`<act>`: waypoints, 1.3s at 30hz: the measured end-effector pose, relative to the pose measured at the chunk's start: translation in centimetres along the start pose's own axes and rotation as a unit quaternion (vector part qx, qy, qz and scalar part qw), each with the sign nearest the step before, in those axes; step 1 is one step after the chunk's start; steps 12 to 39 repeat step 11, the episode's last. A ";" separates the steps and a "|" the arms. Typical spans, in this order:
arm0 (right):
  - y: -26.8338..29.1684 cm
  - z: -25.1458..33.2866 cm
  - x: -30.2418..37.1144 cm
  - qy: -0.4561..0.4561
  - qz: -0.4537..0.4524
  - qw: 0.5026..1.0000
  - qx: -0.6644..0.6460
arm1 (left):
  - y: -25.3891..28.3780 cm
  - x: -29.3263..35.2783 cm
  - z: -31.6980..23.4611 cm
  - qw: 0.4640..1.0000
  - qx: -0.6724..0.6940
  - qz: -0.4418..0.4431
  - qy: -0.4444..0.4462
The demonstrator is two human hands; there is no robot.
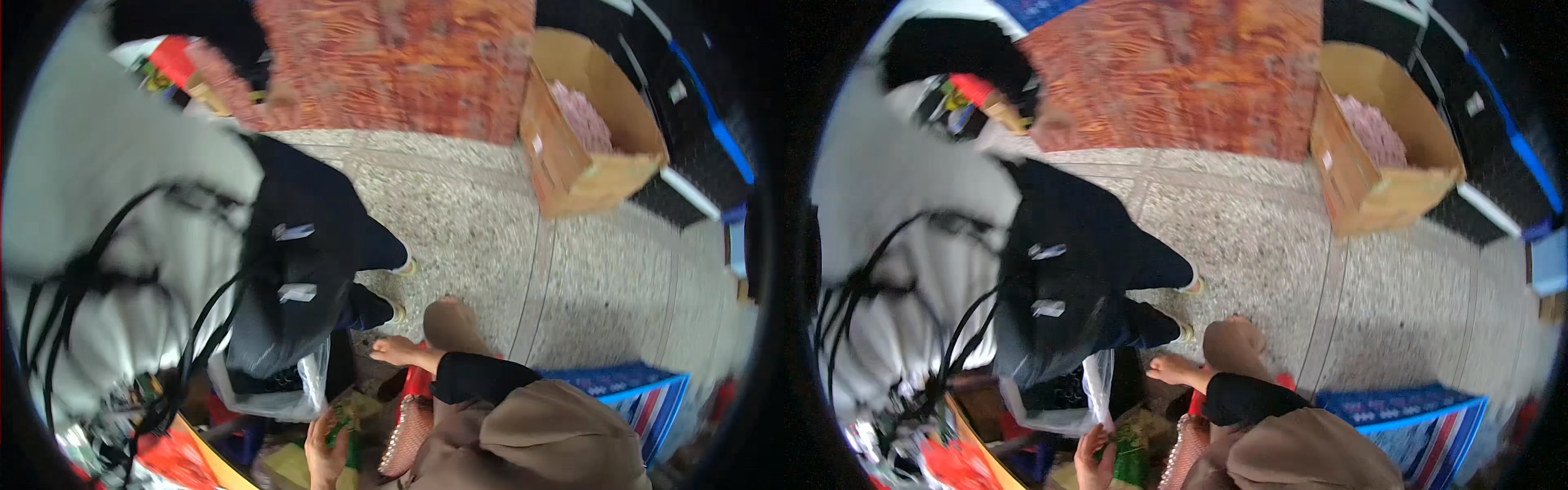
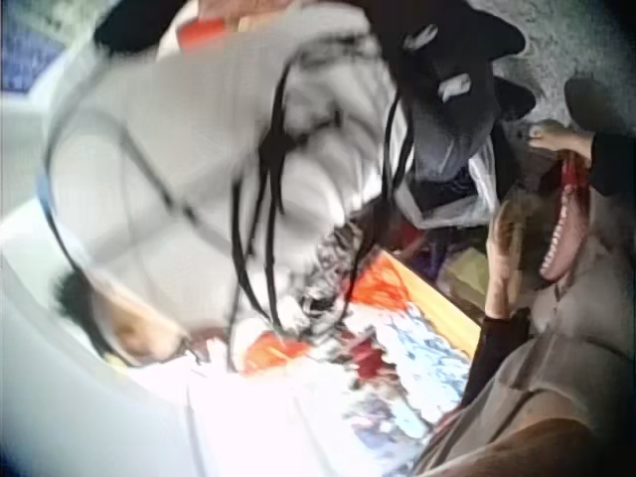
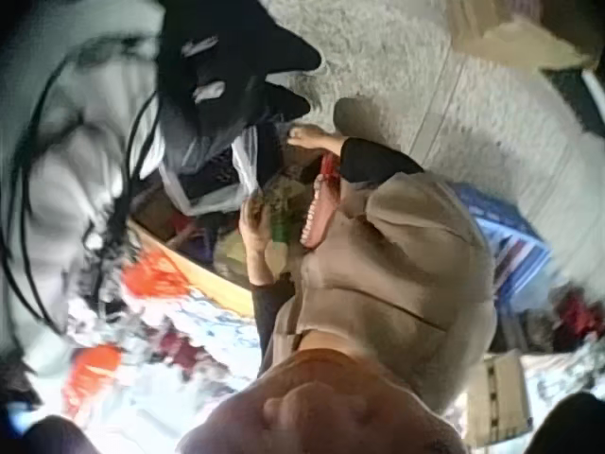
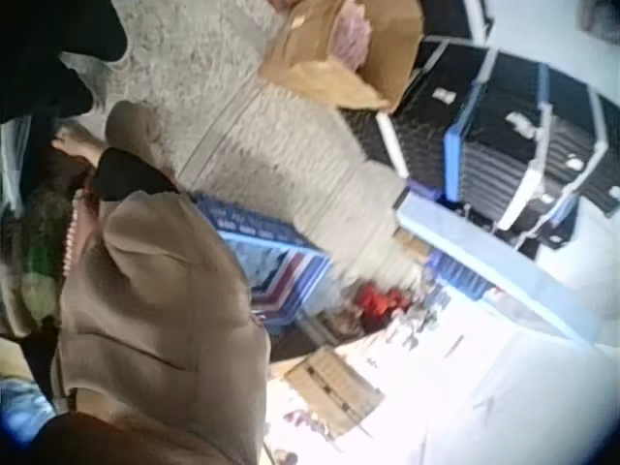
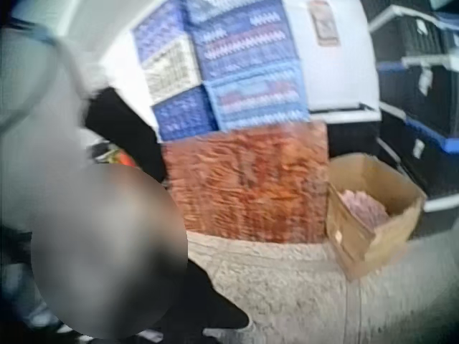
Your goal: Assembling blue plastic toy parts using an electric screwdriver in a factory.
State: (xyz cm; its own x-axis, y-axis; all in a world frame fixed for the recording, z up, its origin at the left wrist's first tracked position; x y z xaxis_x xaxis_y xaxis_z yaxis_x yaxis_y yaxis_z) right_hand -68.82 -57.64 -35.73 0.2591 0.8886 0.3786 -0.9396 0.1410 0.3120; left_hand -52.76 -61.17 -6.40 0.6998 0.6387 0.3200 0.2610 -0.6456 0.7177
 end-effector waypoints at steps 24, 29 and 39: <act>0.7 -10.3 5.9 -0.180 -0.083 0.949 -0.245 | -17.6 -17.0 7.5 0.930 -0.138 0.342 -0.014; 0.7 -10.3 5.9 -0.180 -0.083 0.949 -0.245 | -17.6 -17.0 7.5 0.930 -0.138 0.342 -0.014; 0.7 -10.3 5.9 -0.180 -0.083 0.949 -0.245 | -17.6 -17.0 7.5 0.930 -0.138 0.342 -0.014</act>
Point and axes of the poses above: each hand's wrist, its own x-axis away from the middle knuckle, its own y-axis out of the back of the hand, z = x × y, the point moved 7 cm from there along -x, towards the middle knuckle, and after that the axes turned 3 degrees about y, right-handed, at the moved point
